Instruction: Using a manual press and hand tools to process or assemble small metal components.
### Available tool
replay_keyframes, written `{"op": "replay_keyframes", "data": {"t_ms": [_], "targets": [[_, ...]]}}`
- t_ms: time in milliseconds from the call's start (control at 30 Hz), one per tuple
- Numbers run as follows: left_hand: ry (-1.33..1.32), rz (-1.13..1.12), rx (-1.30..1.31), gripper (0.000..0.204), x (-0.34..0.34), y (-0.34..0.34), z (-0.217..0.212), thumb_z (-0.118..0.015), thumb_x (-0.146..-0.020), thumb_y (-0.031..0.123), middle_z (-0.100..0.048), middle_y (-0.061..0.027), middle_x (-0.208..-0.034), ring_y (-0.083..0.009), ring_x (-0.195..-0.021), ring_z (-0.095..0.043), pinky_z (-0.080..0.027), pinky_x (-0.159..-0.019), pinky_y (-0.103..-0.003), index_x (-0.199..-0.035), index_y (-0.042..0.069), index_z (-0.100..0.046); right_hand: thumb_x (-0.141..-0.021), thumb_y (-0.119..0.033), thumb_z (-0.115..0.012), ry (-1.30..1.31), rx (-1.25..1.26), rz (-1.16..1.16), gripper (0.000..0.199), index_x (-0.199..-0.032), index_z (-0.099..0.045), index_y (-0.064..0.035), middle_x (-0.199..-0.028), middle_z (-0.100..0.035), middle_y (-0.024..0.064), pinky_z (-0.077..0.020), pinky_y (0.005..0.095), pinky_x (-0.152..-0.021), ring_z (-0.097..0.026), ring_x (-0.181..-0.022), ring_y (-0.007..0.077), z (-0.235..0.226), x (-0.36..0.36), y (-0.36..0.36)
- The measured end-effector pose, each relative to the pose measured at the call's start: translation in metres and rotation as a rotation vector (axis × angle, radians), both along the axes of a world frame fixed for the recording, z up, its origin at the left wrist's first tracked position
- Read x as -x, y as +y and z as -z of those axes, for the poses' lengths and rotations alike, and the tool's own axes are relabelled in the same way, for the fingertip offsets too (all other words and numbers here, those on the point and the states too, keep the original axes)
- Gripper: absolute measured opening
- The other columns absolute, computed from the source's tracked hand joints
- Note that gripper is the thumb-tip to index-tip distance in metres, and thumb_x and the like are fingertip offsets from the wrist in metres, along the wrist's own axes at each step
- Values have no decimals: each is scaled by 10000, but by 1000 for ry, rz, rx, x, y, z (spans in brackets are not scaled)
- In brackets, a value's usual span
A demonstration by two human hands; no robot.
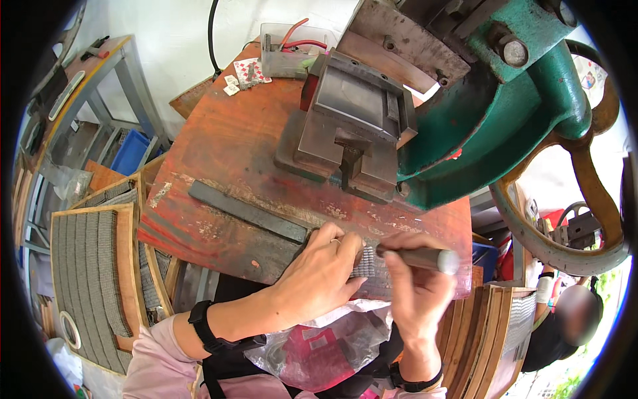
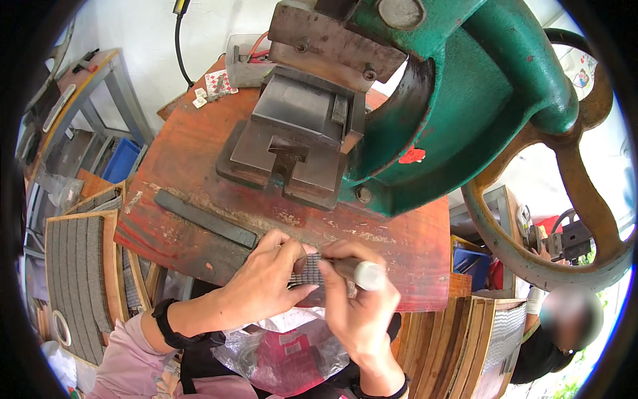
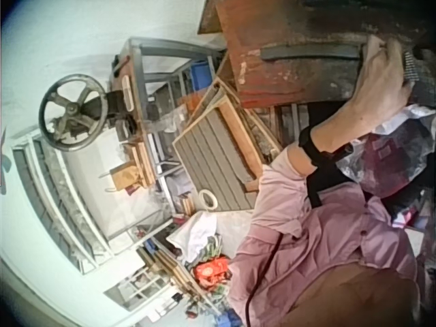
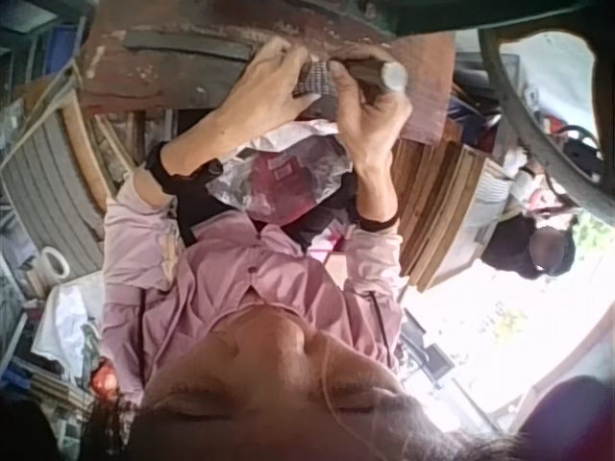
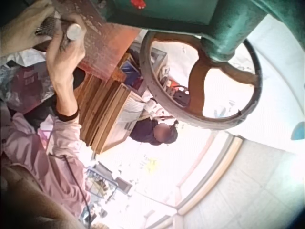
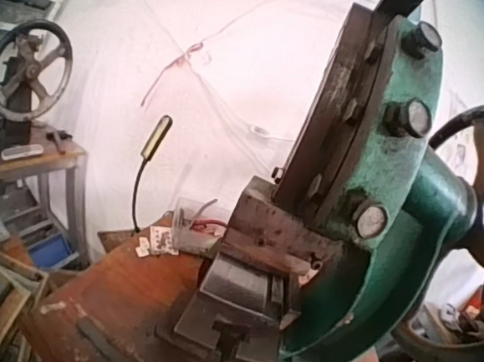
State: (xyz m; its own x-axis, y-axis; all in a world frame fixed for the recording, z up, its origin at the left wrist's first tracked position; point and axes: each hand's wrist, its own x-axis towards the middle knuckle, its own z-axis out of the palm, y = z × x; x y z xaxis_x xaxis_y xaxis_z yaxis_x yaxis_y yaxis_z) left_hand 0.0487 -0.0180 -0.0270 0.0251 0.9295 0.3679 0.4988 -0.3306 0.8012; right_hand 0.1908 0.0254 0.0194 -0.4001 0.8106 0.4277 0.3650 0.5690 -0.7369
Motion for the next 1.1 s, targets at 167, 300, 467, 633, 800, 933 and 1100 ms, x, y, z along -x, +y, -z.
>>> {"op": "replay_keyframes", "data": {"t_ms": [167,300,467,633,800,933,1100], "targets": [[18,4,-10,408,1,-1,0,-732,-695,81,-599,-201,-798,-384,-957,-517,-401,-838,-455,-952,-22,-433,-818,43,-655,72,124,25,159,-947,-569,5,-878,-657,81,-514,254,-700,-635,-776,117,-1,2,-2],[3,-1,-22,409,0,0,1,-734,-686,75,-596,-202,-783,-386,-955,-519,-401,-836,-457,-941,-22,-428,-821,37,-660,12,34,-5,178,-964,-558,14,-882,-661,78,-519,251,-683,-649,-738,128,-2,1,-1],[22,-21,-37,445,0,-1,2,-750,-681,90,-588,-173,-809,-367,-962,-515,-427,-820,-443,-1004,-26,-466,-818,64,-646,139,106,-25,151,-945,-571,33,-939,-652,91,-529,264,-718,-647,-820,143,-4,-1,1],[30,-14,-19,480,0,0,4,-764,-677,100,-582,-149,-845,-348,-963,-512,-451,-805,-429,-1060,-24,-503,-816,65,-651,-109,142,13,142,-931,-571,39,-949,-645,106,-533,281,-744,-641,-842,169,-2,-1,-1],[39,-28,-46,499,0,0,4,-769,-676,111,-588,-154,-867,-349,-967,-510,-444,-808,-430,-1072,-25,-498,-831,52,-636,251,22,-24,132,-927,-554,13,-855,-652,75,-529,263,-697,-646,-739,147,1,0,0],[64,-15,-3,509,1,-1,4,-769,-681,121,-597,-163,-888,-352,-979,-510,-444,-817,-427,-1084,-30,-499,-826,68,-635,-17,157,2,140,-938,-560,30,-890,-649,99,-533,282,-719,-645,-821,171,1,-1,0],[44,-17,-44,508,1,0,4,-771,-681,122,-598,-171,-895,-358,-984,-508,-446,-818,-423,-1081,-38,-503,-826,34,-649,246,62,-17,135,-936,-573,11,-876,-652,85,-526,259,-712,-644,-764,142,1,-2,-2]]}}
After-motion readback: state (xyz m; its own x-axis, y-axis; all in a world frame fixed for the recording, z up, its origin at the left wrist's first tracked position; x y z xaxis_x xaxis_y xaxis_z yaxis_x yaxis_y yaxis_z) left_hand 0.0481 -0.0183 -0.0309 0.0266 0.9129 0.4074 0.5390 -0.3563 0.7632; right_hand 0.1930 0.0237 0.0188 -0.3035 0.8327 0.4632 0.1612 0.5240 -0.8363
